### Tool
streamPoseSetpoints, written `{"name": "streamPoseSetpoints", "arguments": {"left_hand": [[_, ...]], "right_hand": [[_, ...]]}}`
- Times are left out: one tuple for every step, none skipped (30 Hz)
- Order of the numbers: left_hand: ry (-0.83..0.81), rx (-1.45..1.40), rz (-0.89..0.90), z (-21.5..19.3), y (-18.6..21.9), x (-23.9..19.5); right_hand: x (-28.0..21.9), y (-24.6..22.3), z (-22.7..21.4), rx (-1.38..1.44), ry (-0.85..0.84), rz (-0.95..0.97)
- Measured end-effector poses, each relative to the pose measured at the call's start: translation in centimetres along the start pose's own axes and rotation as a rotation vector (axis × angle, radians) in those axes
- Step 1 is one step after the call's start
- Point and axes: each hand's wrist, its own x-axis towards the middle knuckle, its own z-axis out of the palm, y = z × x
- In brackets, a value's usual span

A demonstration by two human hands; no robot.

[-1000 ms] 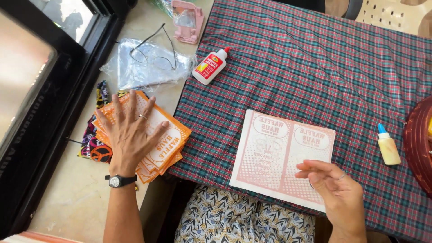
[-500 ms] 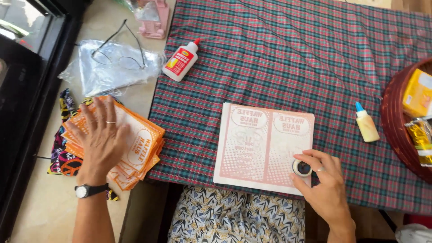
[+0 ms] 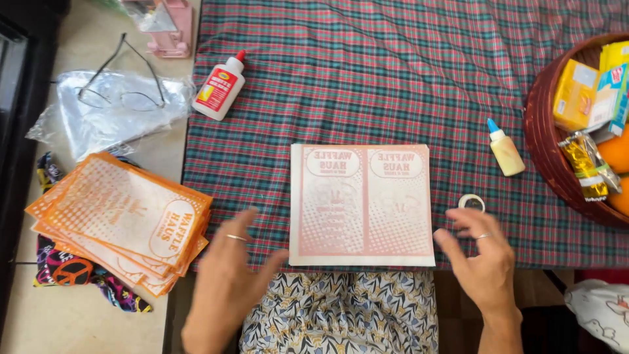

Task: Folding and stacking paper waffle bags at a manual workstation.

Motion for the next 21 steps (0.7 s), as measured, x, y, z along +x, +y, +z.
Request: {"name": "streamPoseSetpoints", "arguments": {"left_hand": [[-0.008, -0.001, 0.004, 1.0, 0.4, -0.2], [-0.191, 0.020, -0.067, 2.0, 0.8, -0.5], [-0.371, 0.044, -0.138, 3.0, 1.3, -0.8], [-0.376, 0.045, -0.135, 3.3, 1.7, -0.7], [-0.432, 0.026, -0.165, 3.5, 2.1, -0.5], [-0.488, 0.008, -0.195, 3.8, 2.6, -0.3], [-0.493, 0.009, -0.190, 4.2, 2.5, -0.4], [-0.436, 0.044, -0.098, 4.6, 2.5, -0.6], [-0.378, 0.078, -0.008, 5.0, 2.4, -0.7], [-0.382, 0.080, -0.004, 5.1, 2.5, -0.7], [-0.361, 0.096, 0.033, 5.1, 2.5, -0.8], [-0.339, 0.112, 0.070, 5.2, 2.5, -0.8], [-0.341, 0.114, 0.070, 5.3, 2.4, -0.9], [-0.323, 0.109, 0.089, 5.4, 2.2, -1.0], [-0.304, 0.104, 0.106, 5.6, 2.0, -1.0], [-0.305, 0.105, 0.104, 5.5, 1.9, -1.1], [-0.271, 0.110, 0.133, 5.6, 1.9, -1.2], [-0.236, 0.114, 0.162, 5.6, 1.8, -1.2], [-0.236, 0.114, 0.162, 5.8, 1.5, -1.4], [-0.221, 0.116, 0.174, 6.1, 1.1, -1.6], [-0.207, 0.119, 0.184, 6.3, 0.8, -1.7]], "right_hand": [[-0.8, 0.5, 0.0, -0.002, 0.001, 0.008], [-1.6, 0.9, 0.0, -0.027, -0.104, 0.078], [-2.4, 1.4, 0.0, -0.051, -0.209, 0.146], [-2.6, 1.2, -0.1, -0.052, -0.208, 0.152], [-2.7, 1.0, -0.1, -0.102, -0.326, 0.326], [-2.8, 0.8, -0.1, -0.152, -0.442, 0.500], [-3.0, 1.0, 0.2, -0.151, -0.439, 0.507], [-3.1, 1.1, 0.5, -0.100, -0.366, 0.268], [-3.2, 1.3, 0.8, -0.048, -0.287, 0.030], [-3.3, 1.2, 0.8, -0.047, -0.284, 0.034], [-3.3, 1.2, 0.9, -0.107, -0.284, -0.044], [-3.2, 1.1, 1.0, -0.167, -0.285, -0.122], [-3.3, 1.0, 1.0, -0.164, -0.285, -0.121], [-3.3, 0.9, 1.1, -0.169, -0.286, -0.128], [-3.4, 0.8, 1.1, -0.174, -0.288, -0.136], [-3.4, 0.6, 1.2, -0.172, -0.289, -0.136], [-3.4, 0.4, 1.2, -0.183, -0.274, -0.161], [-3.5, 0.2, 1.3, -0.194, -0.260, -0.186], [-3.5, 0.2, 1.3, -0.194, -0.260, -0.186], [-3.6, 0.1, 1.4, -0.204, -0.251, -0.196], [-3.7, 0.0, 1.4, -0.214, -0.243, -0.207]]}}
